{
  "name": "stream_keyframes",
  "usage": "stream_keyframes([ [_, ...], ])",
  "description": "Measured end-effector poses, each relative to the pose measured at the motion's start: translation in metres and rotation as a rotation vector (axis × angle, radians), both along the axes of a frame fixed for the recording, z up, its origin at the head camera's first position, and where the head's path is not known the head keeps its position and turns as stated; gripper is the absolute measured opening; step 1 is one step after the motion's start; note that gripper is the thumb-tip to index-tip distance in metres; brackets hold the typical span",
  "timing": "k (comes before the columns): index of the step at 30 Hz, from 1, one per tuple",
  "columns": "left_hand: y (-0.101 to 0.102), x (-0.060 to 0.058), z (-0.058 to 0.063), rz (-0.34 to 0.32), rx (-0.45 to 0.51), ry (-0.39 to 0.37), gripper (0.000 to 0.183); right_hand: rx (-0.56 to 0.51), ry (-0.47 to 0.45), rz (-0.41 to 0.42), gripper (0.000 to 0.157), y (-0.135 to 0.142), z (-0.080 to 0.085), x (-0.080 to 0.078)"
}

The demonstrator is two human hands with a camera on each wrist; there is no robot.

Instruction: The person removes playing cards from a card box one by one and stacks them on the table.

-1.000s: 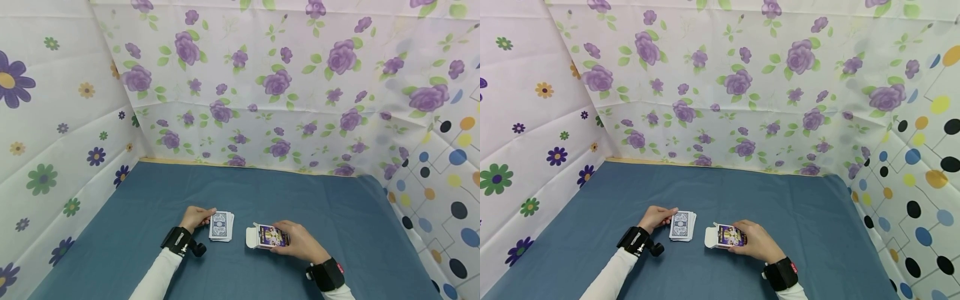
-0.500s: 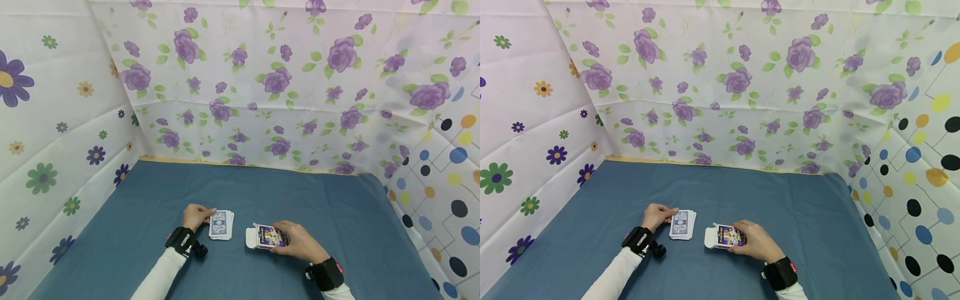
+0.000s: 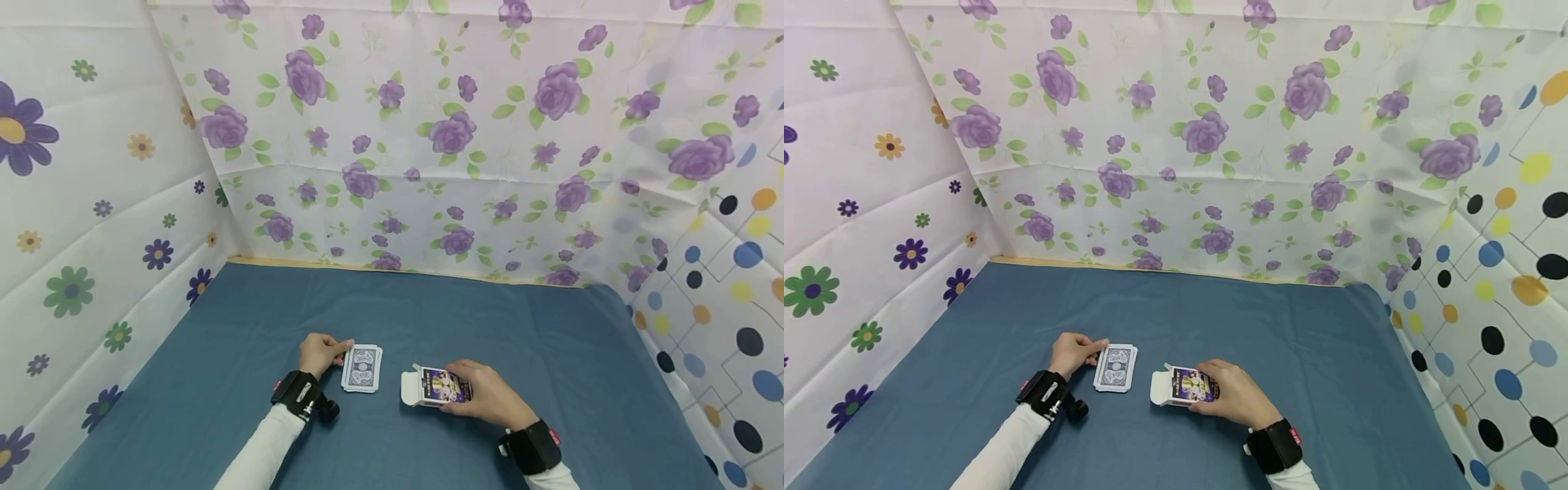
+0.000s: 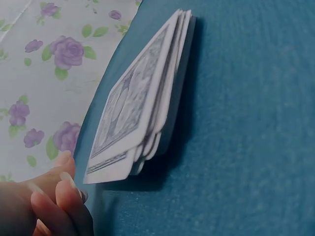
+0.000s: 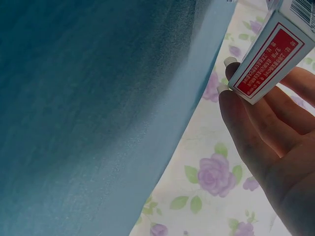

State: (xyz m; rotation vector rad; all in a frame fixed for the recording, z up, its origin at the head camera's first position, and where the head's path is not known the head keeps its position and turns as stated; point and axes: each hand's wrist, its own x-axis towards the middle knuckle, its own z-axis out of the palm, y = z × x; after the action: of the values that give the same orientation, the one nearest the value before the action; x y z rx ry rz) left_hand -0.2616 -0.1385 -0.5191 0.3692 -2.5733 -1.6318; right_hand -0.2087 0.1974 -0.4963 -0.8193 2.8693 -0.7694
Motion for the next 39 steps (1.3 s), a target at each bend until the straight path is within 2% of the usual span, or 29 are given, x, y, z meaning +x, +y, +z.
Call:
stream_keyframes([
  [5,0.003,0.005,0.008,-0.024,-0.032,0.022,0.031,0.005,-0.012,0.0,0.067,-0.001,0.001,0.0],
  [9,0.01,0.014,0.017,-0.12,-0.112,0.07,0.03,0.001,-0.016,0.004,0.067,-0.002,0.002,0.001],
  [11,0.015,0.019,0.019,-0.186,-0.132,0.087,0.029,-0.002,-0.019,0.006,0.067,-0.003,0.002,0.001],
  [14,0.023,0.028,0.021,-0.303,-0.114,0.086,0.027,-0.005,-0.023,0.01,0.068,-0.003,0.001,0.002],
  [20,0.052,0.05,0.033,-0.597,-0.022,0.061,0.023,0.0,-0.022,0.011,0.068,-0.003,0.002,0.004],
  [22,0.064,0.055,0.036,-0.652,0.0,0.053,0.02,0.004,-0.007,0.013,0.068,-0.004,0.003,0.004],
  [24,0.074,0.058,0.037,-0.667,0.038,0.03,0.015,-0.001,0.007,0.016,0.067,-0.006,0.005,0.004],
  [29,0.087,0.062,0.034,-0.615,0.096,-0.017,0.017,-0.008,0.056,0.024,0.068,-0.011,0.012,0.007],
  [34,0.089,0.064,0.033,-0.615,0.103,0.007,0.022,0.004,0.095,0.021,0.067,-0.012,0.017,0.008],
  [39,0.087,0.063,0.034,-0.648,0.172,0.018,0.022,-0.004,0.091,0.02,0.067,-0.012,0.019,0.007],
])
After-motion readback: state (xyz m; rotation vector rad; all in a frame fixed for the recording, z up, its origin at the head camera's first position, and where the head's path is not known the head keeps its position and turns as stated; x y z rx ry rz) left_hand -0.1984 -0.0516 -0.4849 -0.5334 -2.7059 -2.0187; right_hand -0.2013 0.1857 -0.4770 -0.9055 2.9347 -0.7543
